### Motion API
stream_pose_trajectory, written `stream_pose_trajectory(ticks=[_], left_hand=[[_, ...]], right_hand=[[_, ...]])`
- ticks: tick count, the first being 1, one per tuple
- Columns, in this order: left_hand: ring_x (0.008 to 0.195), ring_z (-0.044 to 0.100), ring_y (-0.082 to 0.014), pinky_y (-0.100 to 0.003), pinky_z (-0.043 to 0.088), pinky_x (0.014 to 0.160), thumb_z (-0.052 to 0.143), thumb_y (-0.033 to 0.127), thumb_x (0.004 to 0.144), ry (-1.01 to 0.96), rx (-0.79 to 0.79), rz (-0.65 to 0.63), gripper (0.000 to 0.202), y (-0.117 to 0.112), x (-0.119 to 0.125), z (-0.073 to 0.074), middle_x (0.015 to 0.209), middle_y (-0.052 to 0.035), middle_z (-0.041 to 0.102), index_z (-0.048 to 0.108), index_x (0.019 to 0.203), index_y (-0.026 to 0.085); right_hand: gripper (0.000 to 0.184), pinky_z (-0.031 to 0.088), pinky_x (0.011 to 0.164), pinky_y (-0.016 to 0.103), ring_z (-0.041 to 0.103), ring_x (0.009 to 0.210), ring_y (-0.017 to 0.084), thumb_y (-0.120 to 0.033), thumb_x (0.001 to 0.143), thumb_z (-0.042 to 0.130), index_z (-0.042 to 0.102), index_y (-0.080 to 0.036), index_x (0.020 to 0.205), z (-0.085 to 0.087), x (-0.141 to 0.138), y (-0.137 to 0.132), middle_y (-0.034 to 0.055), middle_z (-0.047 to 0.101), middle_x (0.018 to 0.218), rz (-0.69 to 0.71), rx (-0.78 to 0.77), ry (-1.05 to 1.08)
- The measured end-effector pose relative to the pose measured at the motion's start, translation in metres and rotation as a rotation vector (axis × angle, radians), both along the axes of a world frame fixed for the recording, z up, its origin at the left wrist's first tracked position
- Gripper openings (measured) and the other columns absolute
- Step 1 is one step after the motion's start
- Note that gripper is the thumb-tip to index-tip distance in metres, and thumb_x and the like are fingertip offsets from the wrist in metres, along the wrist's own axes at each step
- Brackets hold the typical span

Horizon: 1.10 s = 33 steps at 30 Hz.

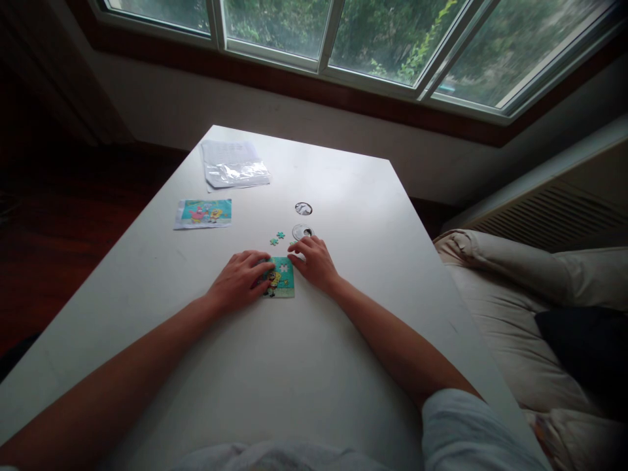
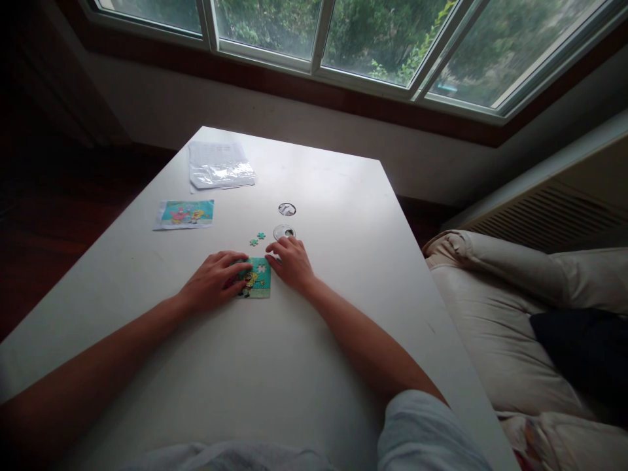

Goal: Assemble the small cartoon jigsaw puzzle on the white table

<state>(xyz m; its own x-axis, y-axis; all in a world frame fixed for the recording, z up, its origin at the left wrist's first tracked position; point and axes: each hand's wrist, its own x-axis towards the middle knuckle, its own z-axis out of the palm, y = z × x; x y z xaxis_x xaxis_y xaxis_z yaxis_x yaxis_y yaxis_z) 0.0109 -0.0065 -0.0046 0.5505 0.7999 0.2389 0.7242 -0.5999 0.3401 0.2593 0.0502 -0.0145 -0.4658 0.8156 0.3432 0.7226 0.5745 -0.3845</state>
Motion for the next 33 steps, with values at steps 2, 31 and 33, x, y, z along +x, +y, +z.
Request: stream_pose_trajectory(ticks=[2, 31, 33], left_hand=[[0.127, 0.052, -0.0293, -0.049, 0.041, 0.107, 0.057, 0.032, 0.093, -0.012, -0.005, 0.001, 0.036, 0.000, 0.000, 0.000, 0.137, -0.0077, 0.060, 0.065, 0.128, 0.027], [0.127, 0.052, -0.0288, -0.048, 0.042, 0.107, 0.054, 0.035, 0.096, -0.010, -0.013, 0.004, 0.035, 0.000, 0.002, 0.002, 0.138, -0.0078, 0.060, 0.065, 0.127, 0.027], [0.127, 0.052, -0.0288, -0.048, 0.042, 0.107, 0.054, 0.035, 0.096, -0.008, -0.011, 0.007, 0.034, 0.000, 0.002, 0.002, 0.138, -0.0075, 0.060, 0.065, 0.127, 0.027]], right_hand=[[0.011, 0.038, 0.090, 0.039, 0.054, 0.097, 0.024, -0.029, 0.097, 0.059, 0.069, -0.024, 0.098, 0.001, 0.007, 0.007, 0.0052, 0.067, 0.097, -0.068, 0.020, 0.047], [0.012, 0.039, 0.086, 0.039, 0.055, 0.092, 0.024, -0.029, 0.093, 0.061, 0.071, -0.024, 0.088, -0.008, 0.029, 0.028, 0.0053, 0.067, 0.093, -0.169, -0.012, 0.014], [0.012, 0.039, 0.086, 0.039, 0.054, 0.093, 0.024, -0.031, 0.093, 0.062, 0.071, -0.024, 0.088, -0.008, 0.027, 0.026, 0.0056, 0.066, 0.093, -0.170, -0.013, 0.004]])
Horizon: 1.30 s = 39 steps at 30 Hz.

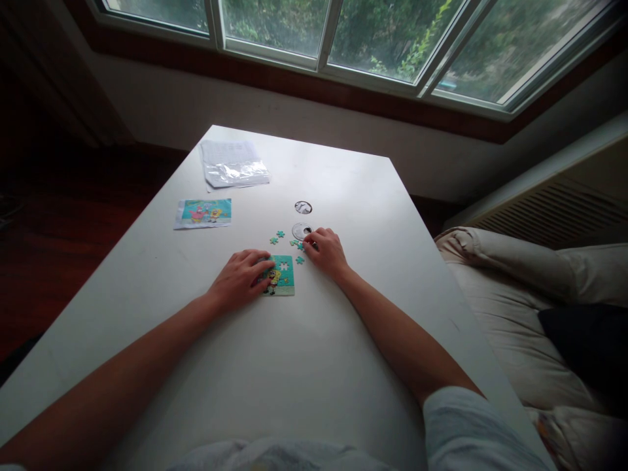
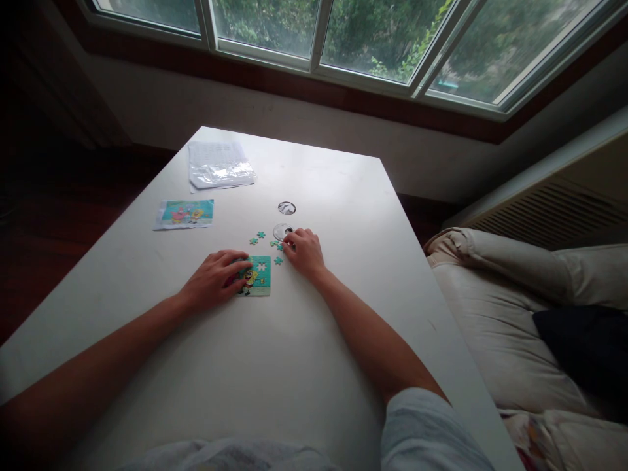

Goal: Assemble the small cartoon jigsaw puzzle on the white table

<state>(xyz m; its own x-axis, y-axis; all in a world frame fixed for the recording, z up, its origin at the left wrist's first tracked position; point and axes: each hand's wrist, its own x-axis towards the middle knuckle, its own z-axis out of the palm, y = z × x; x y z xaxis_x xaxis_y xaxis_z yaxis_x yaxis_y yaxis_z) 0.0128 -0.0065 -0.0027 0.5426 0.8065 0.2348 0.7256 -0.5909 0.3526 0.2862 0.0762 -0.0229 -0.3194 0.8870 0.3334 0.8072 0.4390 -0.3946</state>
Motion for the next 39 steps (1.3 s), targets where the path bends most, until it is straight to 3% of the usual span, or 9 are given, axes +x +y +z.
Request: stream_pose_trajectory(ticks=[7, 30, 39], left_hand=[[0.128, 0.051, -0.0283, -0.047, 0.041, 0.107, 0.054, 0.036, 0.097, 0.015, 0.011, 0.002, 0.034, 0.001, 0.000, -0.003, 0.138, -0.0077, 0.059, 0.064, 0.128, 0.027], [0.127, 0.052, -0.0288, -0.048, 0.042, 0.106, 0.053, 0.037, 0.096, 0.010, 0.001, -0.005, 0.035, 0.008, 0.004, 0.001, 0.137, -0.0079, 0.060, 0.064, 0.128, 0.029], [0.129, 0.051, -0.0302, -0.048, 0.042, 0.107, 0.057, 0.040, 0.094, 0.067, -0.004, -0.095, 0.038, 0.020, 0.013, 0.005, 0.140, -0.0088, 0.057, 0.062, 0.129, 0.028]], right_hand=[[0.013, 0.040, 0.086, 0.039, 0.052, 0.096, 0.026, -0.037, 0.089, 0.067, 0.069, -0.025, 0.094, -0.001, -0.009, -0.008, 0.0070, 0.062, 0.096, -0.037, 0.019, -0.037], [0.010, 0.041, 0.091, 0.040, 0.052, 0.100, 0.026, -0.030, 0.089, 0.067, 0.067, -0.024, 0.097, -0.006, -0.011, -0.003, 0.0071, 0.062, 0.100, -0.040, -0.026, 0.018], [0.009, 0.039, 0.087, 0.038, 0.055, 0.095, 0.024, -0.024, 0.085, 0.067, 0.065, -0.024, 0.094, -0.003, -0.011, -0.003, 0.0038, 0.067, 0.093, -0.033, -0.057, 0.081]])
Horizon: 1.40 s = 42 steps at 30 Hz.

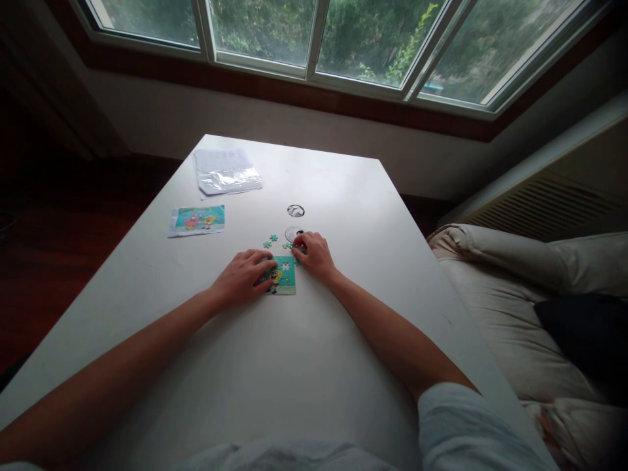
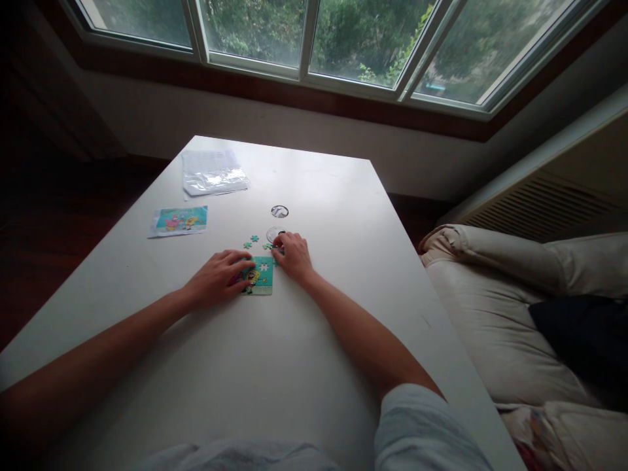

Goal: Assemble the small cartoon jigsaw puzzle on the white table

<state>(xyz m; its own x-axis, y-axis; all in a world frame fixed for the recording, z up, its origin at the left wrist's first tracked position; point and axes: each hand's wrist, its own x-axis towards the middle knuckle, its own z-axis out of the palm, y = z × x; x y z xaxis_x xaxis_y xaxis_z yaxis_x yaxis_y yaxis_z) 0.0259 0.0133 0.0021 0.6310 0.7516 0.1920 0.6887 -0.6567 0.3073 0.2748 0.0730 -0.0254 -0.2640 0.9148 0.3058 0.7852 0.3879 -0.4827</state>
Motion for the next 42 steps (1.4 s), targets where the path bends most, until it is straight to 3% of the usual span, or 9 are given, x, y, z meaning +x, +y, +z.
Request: stream_pose_trajectory(ticks=[6, 11, 17, 28, 42], left_hand=[[0.122, 0.054, -0.0285, -0.046, 0.042, 0.107, 0.063, 0.040, 0.090, -0.011, -0.011, -0.106, 0.038, 0.018, 0.001, 0.004, 0.134, -0.0071, 0.060, 0.064, 0.126, 0.031], [0.119, 0.054, -0.0281, -0.045, 0.041, 0.104, 0.061, 0.039, 0.090, -0.004, 0.010, -0.111, 0.035, 0.025, 0.011, 0.002, 0.133, -0.0066, 0.060, 0.064, 0.124, 0.030], [0.125, 0.051, -0.0291, -0.047, 0.039, 0.107, 0.058, 0.044, 0.093, -0.012, 0.019, -0.131, 0.037, 0.025, 0.013, -0.002, 0.138, -0.0075, 0.058, 0.062, 0.127, 0.029], [0.131, 0.048, -0.0306, -0.049, 0.037, 0.111, 0.059, 0.049, 0.093, 0.011, 0.010, -0.137, 0.044, 0.023, 0.009, -0.005, 0.145, -0.0080, 0.054, 0.059, 0.133, 0.029], [0.140, 0.041, -0.0343, -0.053, 0.033, 0.116, 0.063, 0.054, 0.089, 0.020, -0.009, -0.139, 0.059, 0.020, 0.005, -0.005, 0.153, -0.0094, 0.046, 0.053, 0.142, 0.029]], right_hand=[[0.008, 0.040, 0.088, 0.036, 0.059, 0.087, 0.020, -0.020, 0.084, 0.064, 0.065, -0.024, 0.091, 0.002, 0.001, 0.000, -0.0001, 0.069, 0.086, 0.009, -0.033, 0.097], [0.012, 0.043, 0.090, 0.036, 0.061, 0.087, 0.019, -0.019, 0.086, 0.062, 0.067, -0.025, 0.096, 0.001, 0.003, 0.000, -0.0001, 0.071, 0.086, -0.008, -0.010, 0.208], [0.016, 0.047, 0.091, 0.038, 0.063, 0.088, 0.020, -0.024, 0.087, 0.062, 0.070, -0.025, 0.101, 0.002, 0.006, 0.000, 0.0018, 0.072, 0.090, 0.017, -0.048, 0.268], [0.019, 0.049, 0.076, 0.030, 0.061, 0.078, 0.016, -0.028, 0.086, 0.063, 0.072, -0.024, 0.102, -0.001, 0.019, -0.004, 0.0011, 0.068, 0.086, 0.064, -0.102, 0.448], [0.016, 0.050, 0.074, 0.028, 0.064, 0.081, 0.016, -0.031, 0.087, 0.064, 0.073, -0.025, 0.098, 0.001, 0.023, -0.012, 0.0013, 0.074, 0.091, 0.092, -0.192, 0.453]])
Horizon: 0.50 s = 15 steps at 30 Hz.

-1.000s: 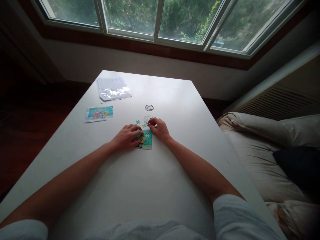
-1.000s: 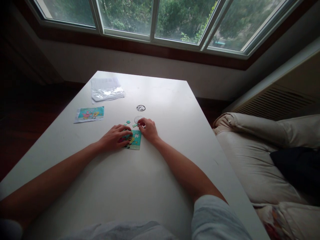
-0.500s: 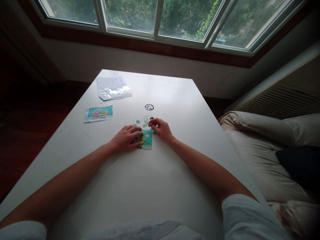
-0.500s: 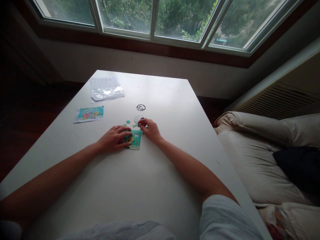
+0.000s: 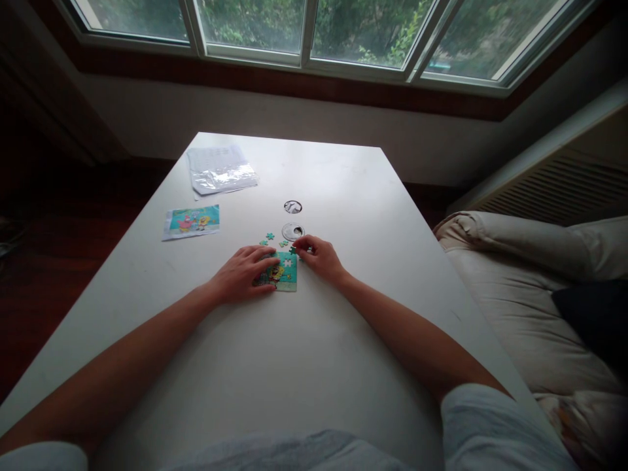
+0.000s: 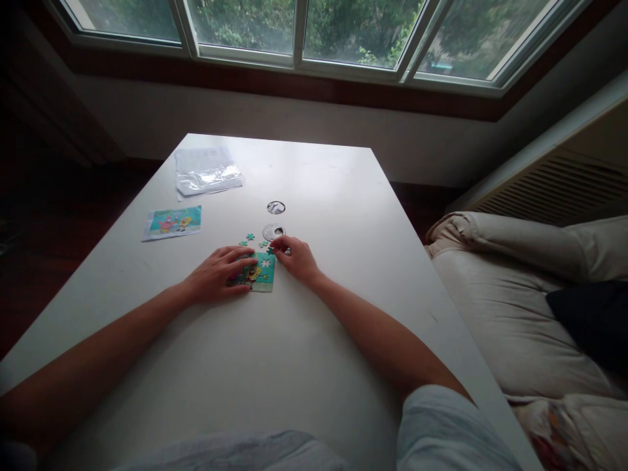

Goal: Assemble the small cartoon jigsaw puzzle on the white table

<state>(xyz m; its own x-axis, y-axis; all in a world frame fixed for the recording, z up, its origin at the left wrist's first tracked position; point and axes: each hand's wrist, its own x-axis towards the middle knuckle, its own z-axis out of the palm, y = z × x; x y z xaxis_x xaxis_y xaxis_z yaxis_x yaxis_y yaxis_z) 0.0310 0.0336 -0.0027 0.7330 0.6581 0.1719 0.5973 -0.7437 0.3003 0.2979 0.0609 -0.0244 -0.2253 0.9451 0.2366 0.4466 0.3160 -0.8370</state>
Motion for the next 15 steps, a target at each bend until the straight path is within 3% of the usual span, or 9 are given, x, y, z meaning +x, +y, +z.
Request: stream_pose_trajectory(ticks=[15], left_hand=[[0.136, 0.046, -0.0310, -0.051, 0.036, 0.114, 0.055, 0.050, 0.096, -0.031, 0.006, 0.029, 0.046, 0.0029, 0.0000, -0.0059, 0.148, -0.0078, 0.052, 0.058, 0.137, 0.030]], right_hand=[[0.014, 0.050, 0.074, 0.027, 0.063, 0.078, 0.015, -0.023, 0.083, 0.063, 0.073, -0.023, 0.092, 0.0055, -0.0021, 0.0005, 0.0001, 0.072, 0.087, -0.022, 0.018, -0.044]])
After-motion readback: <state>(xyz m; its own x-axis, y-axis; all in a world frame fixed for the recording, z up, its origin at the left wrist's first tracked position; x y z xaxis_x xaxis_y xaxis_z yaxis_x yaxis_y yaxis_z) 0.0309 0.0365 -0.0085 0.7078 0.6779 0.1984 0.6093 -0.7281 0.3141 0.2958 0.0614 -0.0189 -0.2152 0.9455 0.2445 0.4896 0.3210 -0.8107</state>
